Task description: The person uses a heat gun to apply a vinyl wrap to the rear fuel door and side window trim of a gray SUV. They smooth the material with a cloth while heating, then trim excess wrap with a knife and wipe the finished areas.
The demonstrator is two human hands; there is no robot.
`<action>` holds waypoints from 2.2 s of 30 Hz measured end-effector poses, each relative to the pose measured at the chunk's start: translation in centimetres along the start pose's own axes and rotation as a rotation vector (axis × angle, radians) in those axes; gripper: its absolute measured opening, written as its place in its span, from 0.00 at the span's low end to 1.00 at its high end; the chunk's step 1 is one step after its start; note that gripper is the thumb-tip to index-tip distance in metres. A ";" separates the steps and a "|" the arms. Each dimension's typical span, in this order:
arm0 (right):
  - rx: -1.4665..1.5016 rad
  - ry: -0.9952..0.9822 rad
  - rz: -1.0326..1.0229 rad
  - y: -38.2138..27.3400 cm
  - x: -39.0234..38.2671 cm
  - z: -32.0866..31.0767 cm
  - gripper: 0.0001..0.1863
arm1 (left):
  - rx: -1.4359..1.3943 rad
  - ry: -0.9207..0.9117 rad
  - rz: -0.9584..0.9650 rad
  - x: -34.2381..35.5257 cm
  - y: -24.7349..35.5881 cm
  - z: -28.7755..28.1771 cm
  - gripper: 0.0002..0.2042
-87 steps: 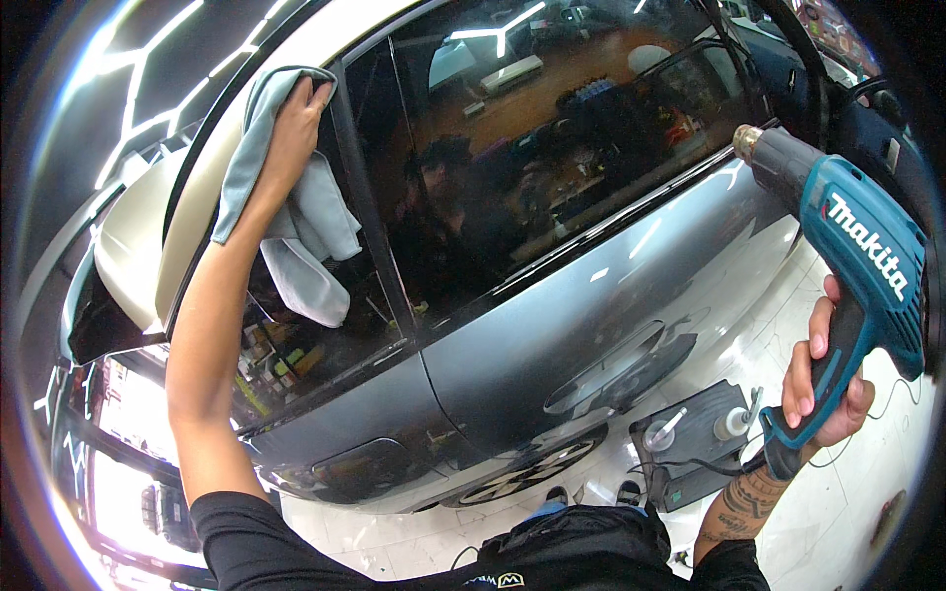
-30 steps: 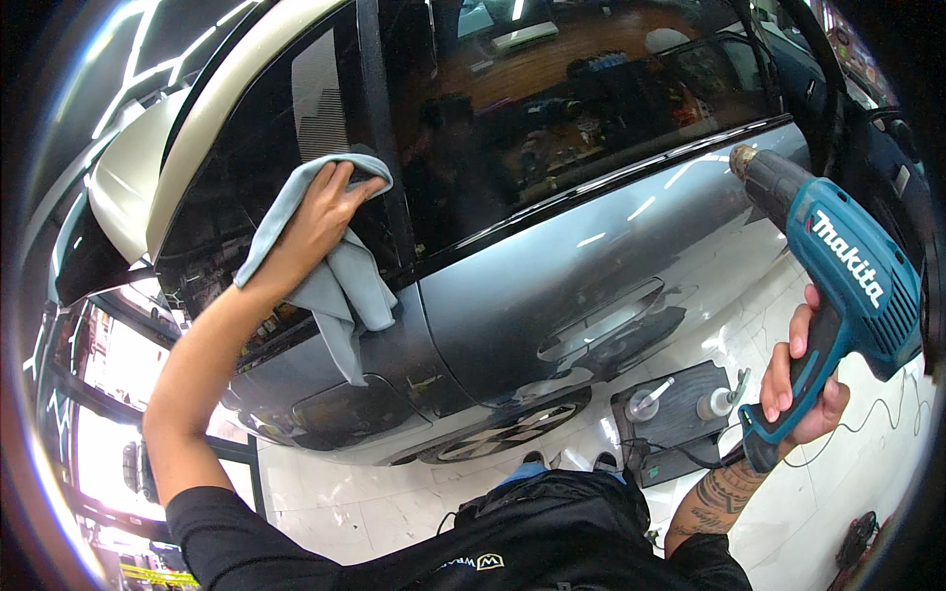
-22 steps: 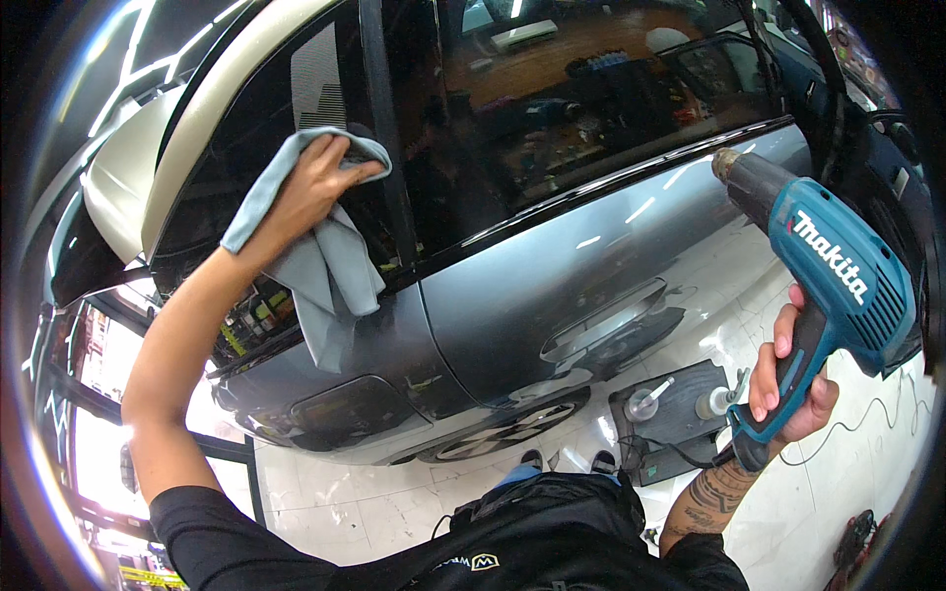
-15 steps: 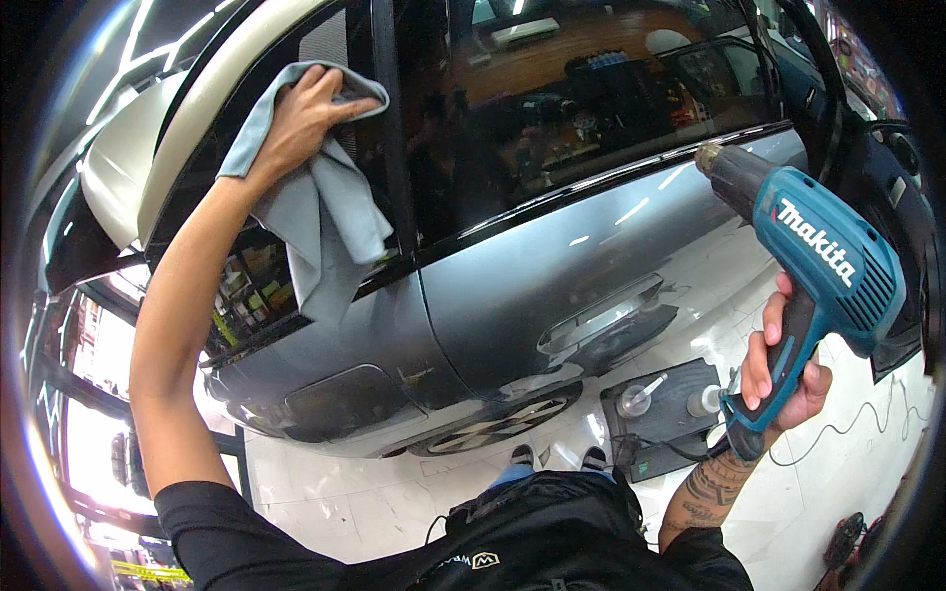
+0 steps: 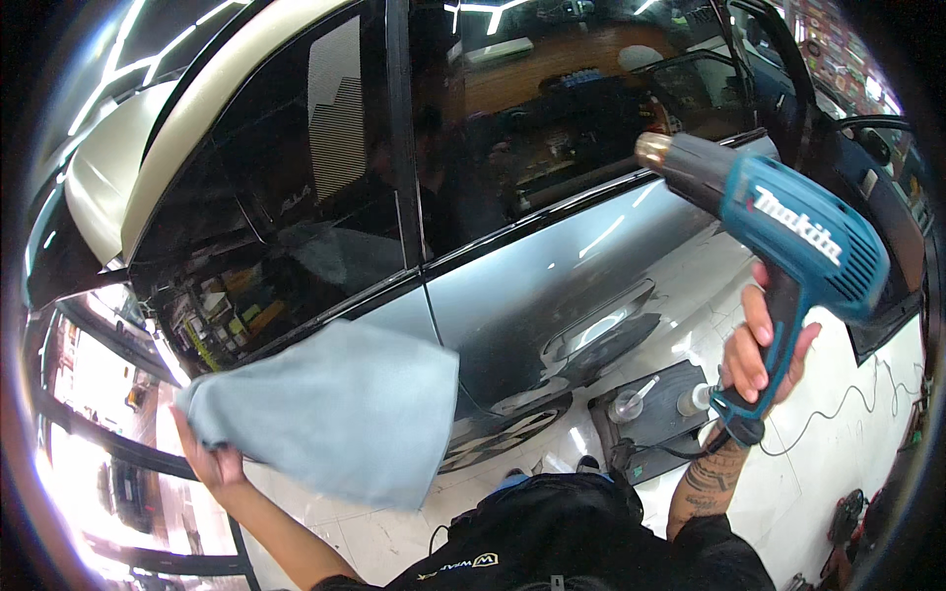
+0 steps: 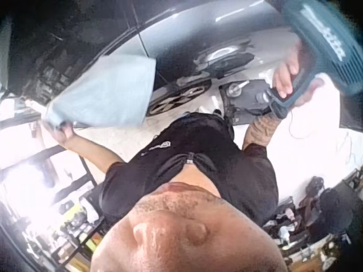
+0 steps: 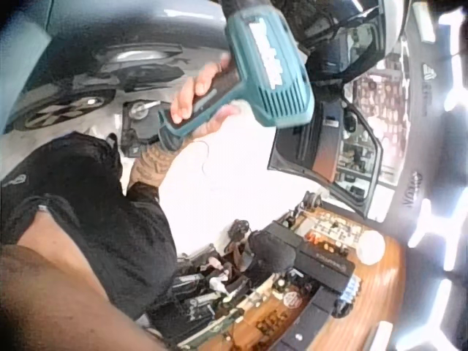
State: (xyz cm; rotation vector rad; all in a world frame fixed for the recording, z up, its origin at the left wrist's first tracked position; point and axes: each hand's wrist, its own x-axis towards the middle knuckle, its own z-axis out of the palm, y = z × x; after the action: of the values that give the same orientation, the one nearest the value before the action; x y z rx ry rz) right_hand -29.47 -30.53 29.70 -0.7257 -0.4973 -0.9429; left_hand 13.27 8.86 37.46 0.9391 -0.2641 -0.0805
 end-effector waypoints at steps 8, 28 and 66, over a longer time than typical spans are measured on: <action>0.094 0.086 0.236 13.4 2.6 5.7 0.43 | 0.559 -0.125 -0.206 1.0 -1.6 -8.2 0.19; -0.945 -0.256 0.190 24.6 5.5 10.4 0.28 | 0.141 -0.197 -1.135 -6.0 -23.1 -26.9 0.20; -0.386 -0.661 0.998 23.8 34.4 27.7 0.31 | 0.623 -0.149 1.335 23.0 -7.6 7.6 0.10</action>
State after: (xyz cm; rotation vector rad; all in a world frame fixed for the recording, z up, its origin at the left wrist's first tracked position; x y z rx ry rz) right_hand 6.34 -19.53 63.05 -1.4637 -0.4361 0.1775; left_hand 33.80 -5.81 39.90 1.1977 -1.0434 1.2218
